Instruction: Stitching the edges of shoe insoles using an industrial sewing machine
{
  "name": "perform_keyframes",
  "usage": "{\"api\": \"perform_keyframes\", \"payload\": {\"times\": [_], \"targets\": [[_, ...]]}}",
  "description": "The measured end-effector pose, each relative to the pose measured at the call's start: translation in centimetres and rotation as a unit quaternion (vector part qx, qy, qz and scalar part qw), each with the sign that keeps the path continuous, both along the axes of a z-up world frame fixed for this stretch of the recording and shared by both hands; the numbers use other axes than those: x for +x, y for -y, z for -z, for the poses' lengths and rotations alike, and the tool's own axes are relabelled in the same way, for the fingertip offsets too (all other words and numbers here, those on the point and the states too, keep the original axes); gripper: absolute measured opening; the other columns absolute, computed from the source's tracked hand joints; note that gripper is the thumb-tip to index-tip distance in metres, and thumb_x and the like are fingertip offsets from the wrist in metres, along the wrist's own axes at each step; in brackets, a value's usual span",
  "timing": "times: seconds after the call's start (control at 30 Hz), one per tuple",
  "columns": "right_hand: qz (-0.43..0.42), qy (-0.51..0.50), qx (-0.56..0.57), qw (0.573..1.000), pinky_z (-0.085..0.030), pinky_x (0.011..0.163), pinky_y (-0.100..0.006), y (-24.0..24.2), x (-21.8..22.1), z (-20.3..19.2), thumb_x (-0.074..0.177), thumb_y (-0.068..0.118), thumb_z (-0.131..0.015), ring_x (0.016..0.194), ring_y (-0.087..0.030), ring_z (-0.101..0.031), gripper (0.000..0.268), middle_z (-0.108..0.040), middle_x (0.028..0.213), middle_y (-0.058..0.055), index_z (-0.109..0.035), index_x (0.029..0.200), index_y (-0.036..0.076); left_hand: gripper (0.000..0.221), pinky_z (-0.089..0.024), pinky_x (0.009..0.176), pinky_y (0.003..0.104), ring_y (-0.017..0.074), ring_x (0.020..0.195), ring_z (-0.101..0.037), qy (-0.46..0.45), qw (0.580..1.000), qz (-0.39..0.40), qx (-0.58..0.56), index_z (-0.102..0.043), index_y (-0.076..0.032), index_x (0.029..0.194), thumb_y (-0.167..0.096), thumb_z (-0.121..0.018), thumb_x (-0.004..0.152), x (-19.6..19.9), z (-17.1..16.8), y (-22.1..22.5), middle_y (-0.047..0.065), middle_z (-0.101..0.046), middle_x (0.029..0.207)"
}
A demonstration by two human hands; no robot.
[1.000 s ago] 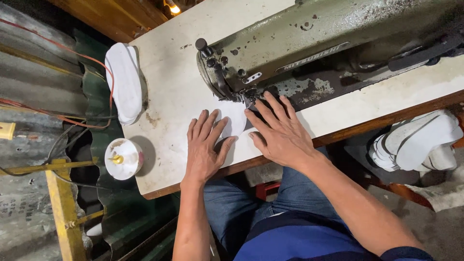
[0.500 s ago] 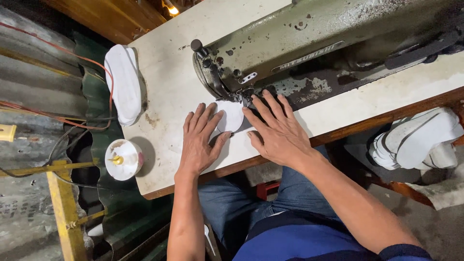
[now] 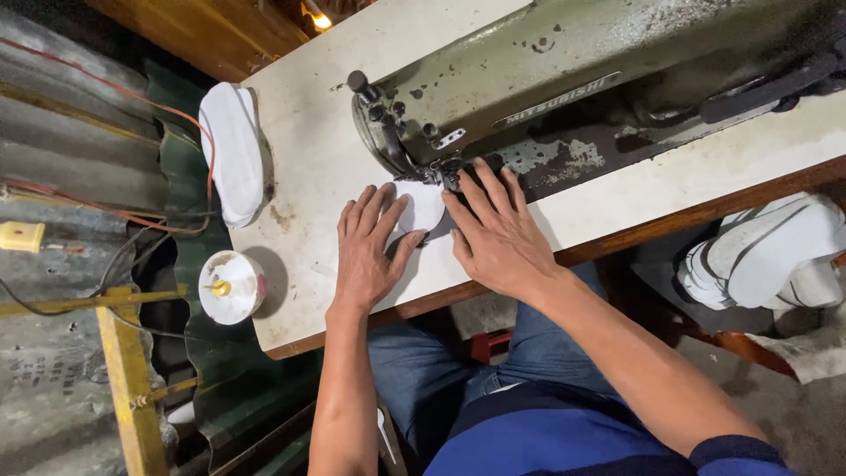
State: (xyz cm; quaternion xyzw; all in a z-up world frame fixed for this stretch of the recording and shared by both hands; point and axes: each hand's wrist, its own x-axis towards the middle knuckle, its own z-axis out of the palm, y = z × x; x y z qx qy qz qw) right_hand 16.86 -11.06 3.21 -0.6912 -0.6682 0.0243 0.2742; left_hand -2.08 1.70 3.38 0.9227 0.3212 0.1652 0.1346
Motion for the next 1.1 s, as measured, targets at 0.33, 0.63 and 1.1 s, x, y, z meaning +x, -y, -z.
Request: {"api": "perform_keyframes", "payload": {"times": [0.33, 0.63, 1.1], "targets": [[0.002, -0.009, 0.032, 0.999, -0.02, 0.122, -0.061, 0.0, 0.1, 0.2, 0.099, 0.019, -0.051, 0.151, -0.043, -0.029, 0.044, -0.051, 0.148, -0.026, -0.063, 0.138, 0.002, 0.053, -0.029, 0.122, 0.053, 0.0307, 0.142, -0.046, 0.006, 0.999, -0.023, 0.023, -0.067, -0.017, 0.137, -0.051, -0.07, 0.095, 0.8, 1.1, -0.4, 0.01, -0.059, 0.141], [0.021, -0.004, 0.058, 0.998, -0.023, 0.122, -0.06, 0.0, 0.0, -0.1, 0.098, 0.019, -0.055, 0.15, -0.041, -0.033, 0.037, -0.055, 0.145, -0.023, -0.07, 0.129, 0.004, 0.035, -0.024, 0.124, 0.055, 0.0321, 0.152, -0.034, -0.012, 1.0, -0.015, -0.002, -0.063, -0.012, 0.132, -0.034, -0.051, 0.108, 1.0, 1.7, -2.7, 0.015, -0.052, 0.153], [0.014, -0.004, 0.058, 0.998, -0.023, 0.12, -0.063, -0.2, 0.1, 0.0, 0.099, 0.018, -0.053, 0.149, -0.044, -0.033, 0.039, -0.055, 0.145, -0.026, -0.068, 0.132, 0.003, 0.041, -0.02, 0.124, 0.052, 0.0295, 0.152, -0.031, -0.075, 0.992, -0.061, 0.076, -0.061, -0.025, 0.141, -0.047, -0.049, 0.108, 1.4, 3.2, -4.6, 0.005, -0.049, 0.154]]}}
